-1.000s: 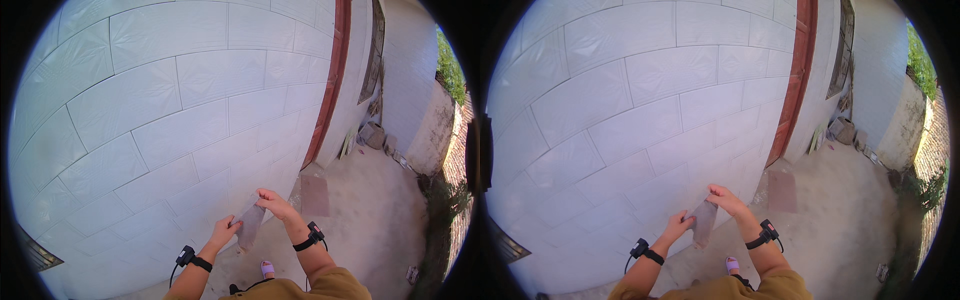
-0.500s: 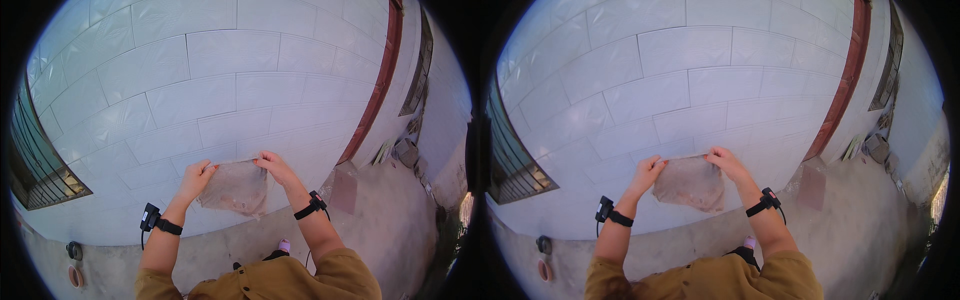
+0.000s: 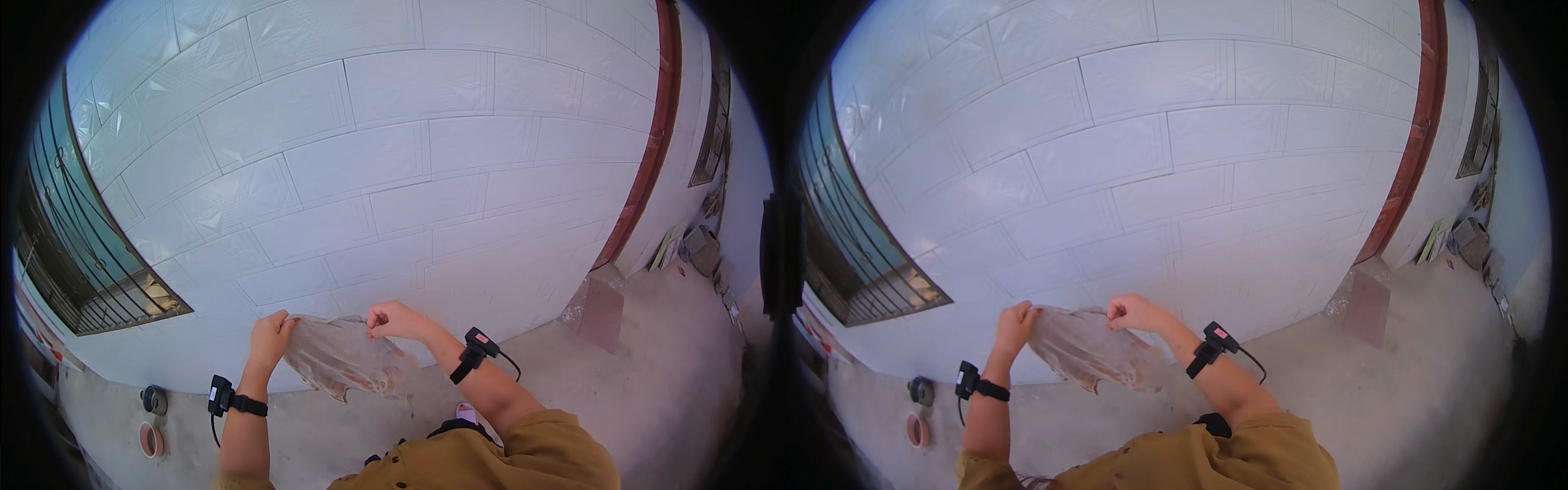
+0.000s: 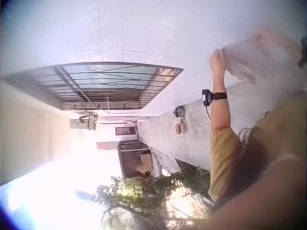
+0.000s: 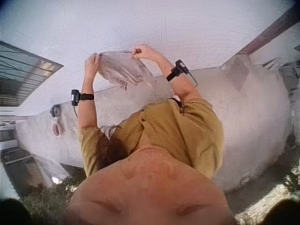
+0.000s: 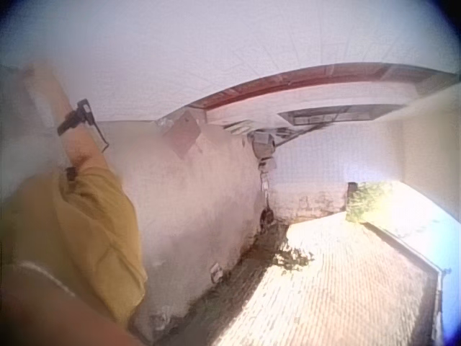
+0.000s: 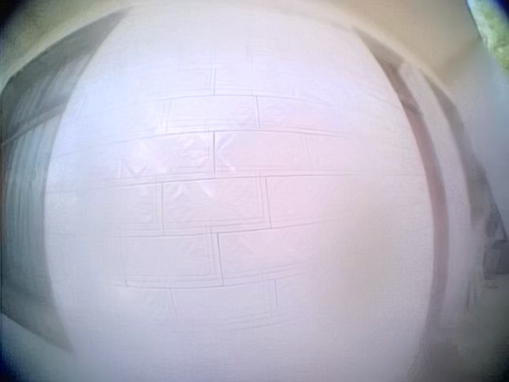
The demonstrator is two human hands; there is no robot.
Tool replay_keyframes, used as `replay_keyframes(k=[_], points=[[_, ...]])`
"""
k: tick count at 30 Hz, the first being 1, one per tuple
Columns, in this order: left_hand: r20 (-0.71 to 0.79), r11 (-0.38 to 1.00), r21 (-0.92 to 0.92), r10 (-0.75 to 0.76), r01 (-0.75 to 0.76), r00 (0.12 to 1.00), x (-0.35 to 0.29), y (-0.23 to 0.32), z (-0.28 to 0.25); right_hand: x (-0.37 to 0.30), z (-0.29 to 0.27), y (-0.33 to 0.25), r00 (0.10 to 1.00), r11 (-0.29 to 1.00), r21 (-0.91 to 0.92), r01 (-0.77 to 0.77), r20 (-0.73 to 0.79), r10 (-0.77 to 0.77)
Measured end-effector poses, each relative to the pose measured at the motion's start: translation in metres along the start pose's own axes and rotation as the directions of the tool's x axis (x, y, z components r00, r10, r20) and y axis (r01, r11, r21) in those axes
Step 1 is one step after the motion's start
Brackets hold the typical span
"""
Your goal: The person wrings a cloth in a pink basin, then wipes a white tiled exterior wall with the damp cloth. They repeatedly rub and wipe sections of the wall, moving between areas near a window and a red door.
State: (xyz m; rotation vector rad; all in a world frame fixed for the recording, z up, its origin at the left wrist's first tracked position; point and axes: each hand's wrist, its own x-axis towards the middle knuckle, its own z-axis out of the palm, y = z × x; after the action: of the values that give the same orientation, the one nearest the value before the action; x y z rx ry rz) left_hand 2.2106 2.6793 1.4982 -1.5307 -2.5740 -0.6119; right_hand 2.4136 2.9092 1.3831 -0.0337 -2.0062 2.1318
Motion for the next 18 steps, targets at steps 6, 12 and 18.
replay_keyframes(k=[6, 12, 18], points=[[0.129, 0.991, 0.128, -0.044, 0.028, 0.991, -0.032, -0.084, -0.033, 0.071, 0.051, 0.028, 0.975, 0.971, -0.208, -0.121, 0.157, 0.155], [0.163, 0.994, 0.015, -0.111, 0.11, 0.98, -0.016, -0.113, -0.091, 0.121, 0.052, -0.004, 0.971, 0.73, -0.653, 0.202, 0.038, -0.234], [-0.16, 0.801, 0.596, 0.196, -0.064, 0.968, -0.012, -0.106, -0.105, 0.146, 0.059, -0.065, 0.803, 0.024, -1.0, -0.011, -0.023, -0.595]])
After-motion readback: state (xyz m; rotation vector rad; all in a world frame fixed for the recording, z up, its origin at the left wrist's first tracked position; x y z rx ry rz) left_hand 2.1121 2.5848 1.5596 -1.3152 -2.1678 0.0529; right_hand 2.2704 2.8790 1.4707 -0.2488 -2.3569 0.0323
